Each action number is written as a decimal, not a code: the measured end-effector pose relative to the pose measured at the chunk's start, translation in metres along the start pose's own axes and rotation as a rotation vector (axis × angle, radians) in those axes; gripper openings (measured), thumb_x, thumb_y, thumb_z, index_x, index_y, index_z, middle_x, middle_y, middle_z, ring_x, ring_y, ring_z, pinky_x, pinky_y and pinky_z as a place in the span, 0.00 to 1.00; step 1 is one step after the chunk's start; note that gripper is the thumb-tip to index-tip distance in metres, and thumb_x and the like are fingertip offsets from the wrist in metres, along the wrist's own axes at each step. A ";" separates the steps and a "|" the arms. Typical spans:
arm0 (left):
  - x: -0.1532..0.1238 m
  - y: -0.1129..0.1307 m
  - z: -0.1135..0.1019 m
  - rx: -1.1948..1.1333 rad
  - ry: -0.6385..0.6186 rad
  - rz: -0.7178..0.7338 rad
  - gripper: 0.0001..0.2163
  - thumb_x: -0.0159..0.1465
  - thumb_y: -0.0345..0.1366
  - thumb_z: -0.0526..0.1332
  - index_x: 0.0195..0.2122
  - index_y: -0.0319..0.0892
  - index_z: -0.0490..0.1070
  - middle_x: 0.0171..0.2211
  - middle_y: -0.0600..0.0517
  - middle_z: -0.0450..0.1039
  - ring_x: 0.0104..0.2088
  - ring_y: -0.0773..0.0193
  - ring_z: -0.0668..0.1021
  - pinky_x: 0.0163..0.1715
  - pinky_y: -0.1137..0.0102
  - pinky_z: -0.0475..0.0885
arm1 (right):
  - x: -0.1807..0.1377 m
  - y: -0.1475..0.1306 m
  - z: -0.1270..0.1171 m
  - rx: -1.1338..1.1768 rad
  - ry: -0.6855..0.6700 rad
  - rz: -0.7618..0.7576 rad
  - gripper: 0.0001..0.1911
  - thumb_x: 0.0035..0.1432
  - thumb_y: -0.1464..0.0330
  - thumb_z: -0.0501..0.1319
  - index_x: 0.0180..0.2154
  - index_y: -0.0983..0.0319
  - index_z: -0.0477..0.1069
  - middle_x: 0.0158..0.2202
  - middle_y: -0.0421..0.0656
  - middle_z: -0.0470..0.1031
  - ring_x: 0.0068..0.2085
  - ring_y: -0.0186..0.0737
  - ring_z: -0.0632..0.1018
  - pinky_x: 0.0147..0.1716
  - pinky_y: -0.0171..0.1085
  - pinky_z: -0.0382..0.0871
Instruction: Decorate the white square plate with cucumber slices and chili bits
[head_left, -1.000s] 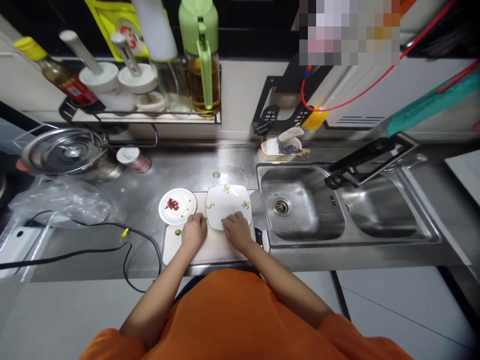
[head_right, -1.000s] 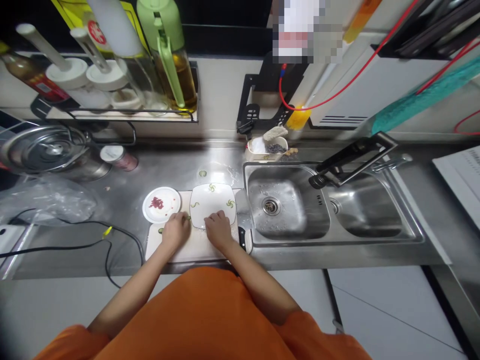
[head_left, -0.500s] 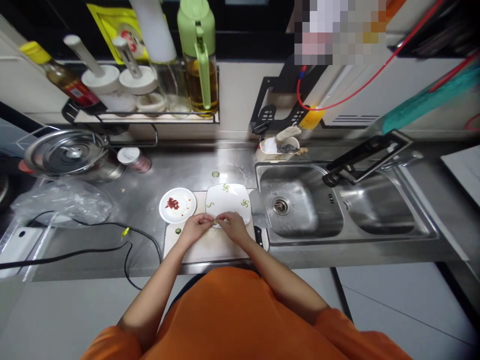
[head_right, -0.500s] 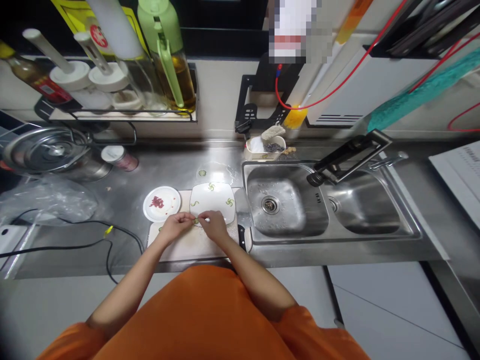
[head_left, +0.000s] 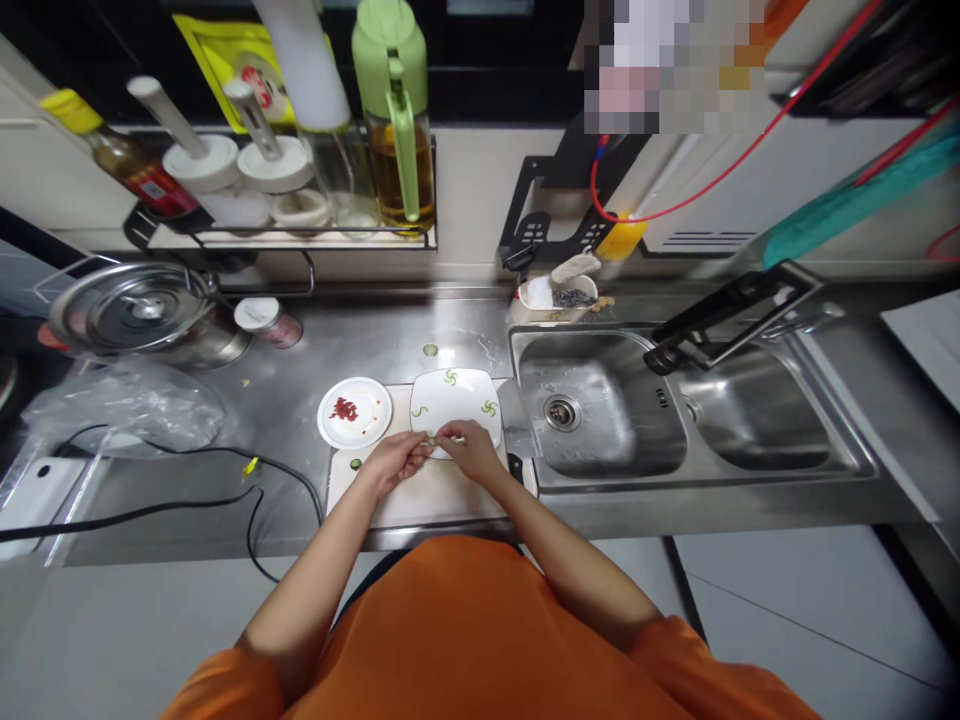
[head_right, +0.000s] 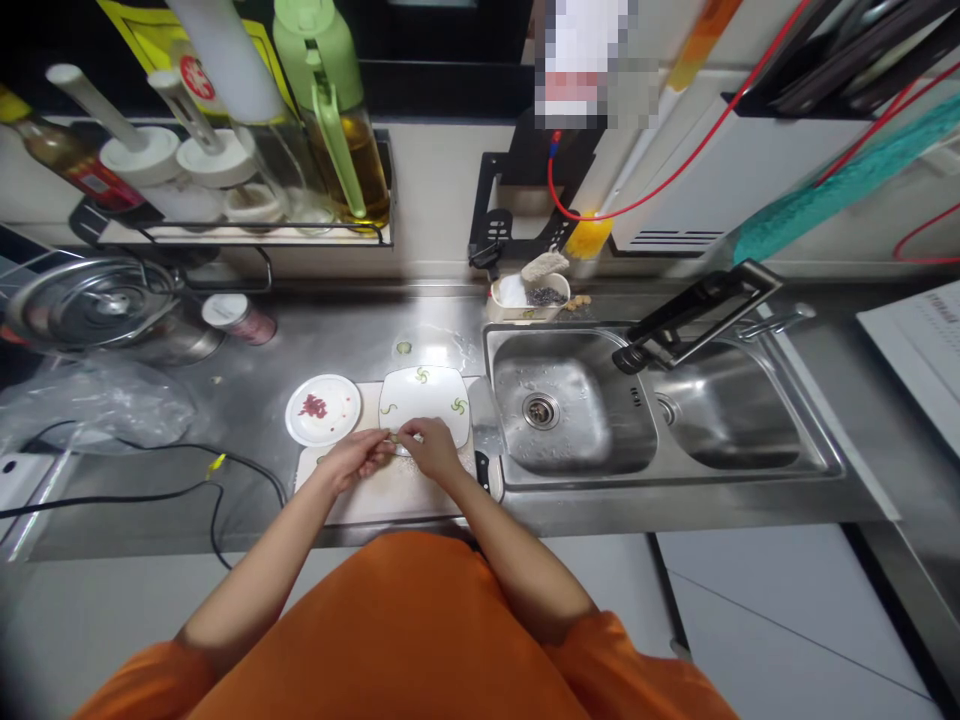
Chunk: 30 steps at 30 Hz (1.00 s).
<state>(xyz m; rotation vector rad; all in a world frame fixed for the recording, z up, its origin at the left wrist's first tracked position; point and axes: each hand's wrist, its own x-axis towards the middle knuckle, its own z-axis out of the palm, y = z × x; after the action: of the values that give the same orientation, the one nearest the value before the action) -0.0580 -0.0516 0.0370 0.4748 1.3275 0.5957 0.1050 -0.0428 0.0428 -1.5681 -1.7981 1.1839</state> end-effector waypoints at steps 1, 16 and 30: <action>0.001 0.001 0.001 -0.062 -0.022 -0.030 0.11 0.54 0.39 0.63 0.32 0.35 0.69 0.27 0.49 0.73 0.18 0.78 0.67 0.14 0.82 0.56 | 0.001 0.000 0.000 0.000 -0.005 -0.002 0.07 0.54 0.68 0.59 0.27 0.60 0.74 0.28 0.38 0.76 0.35 0.34 0.71 0.38 0.33 0.59; 0.031 0.016 -0.013 0.195 0.161 0.162 0.15 0.43 0.35 0.68 0.33 0.35 0.76 0.19 0.53 0.71 0.19 0.73 0.69 0.19 0.77 0.61 | 0.031 0.007 0.015 -0.080 -0.028 0.118 0.06 0.53 0.69 0.58 0.26 0.61 0.73 0.26 0.37 0.75 0.30 0.33 0.72 0.33 0.32 0.59; 0.064 0.039 -0.029 0.723 0.277 0.322 0.08 0.50 0.35 0.63 0.32 0.42 0.77 0.27 0.53 0.77 0.26 0.68 0.75 0.28 0.74 0.67 | 0.066 0.010 0.035 -0.197 -0.022 0.233 0.07 0.53 0.70 0.57 0.27 0.61 0.73 0.29 0.40 0.76 0.32 0.35 0.73 0.31 0.32 0.60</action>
<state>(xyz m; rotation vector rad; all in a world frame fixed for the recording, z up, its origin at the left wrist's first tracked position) -0.0835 0.0195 0.0084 1.2486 1.7394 0.4355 0.0670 0.0091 0.0044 -1.9279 -1.8311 1.1574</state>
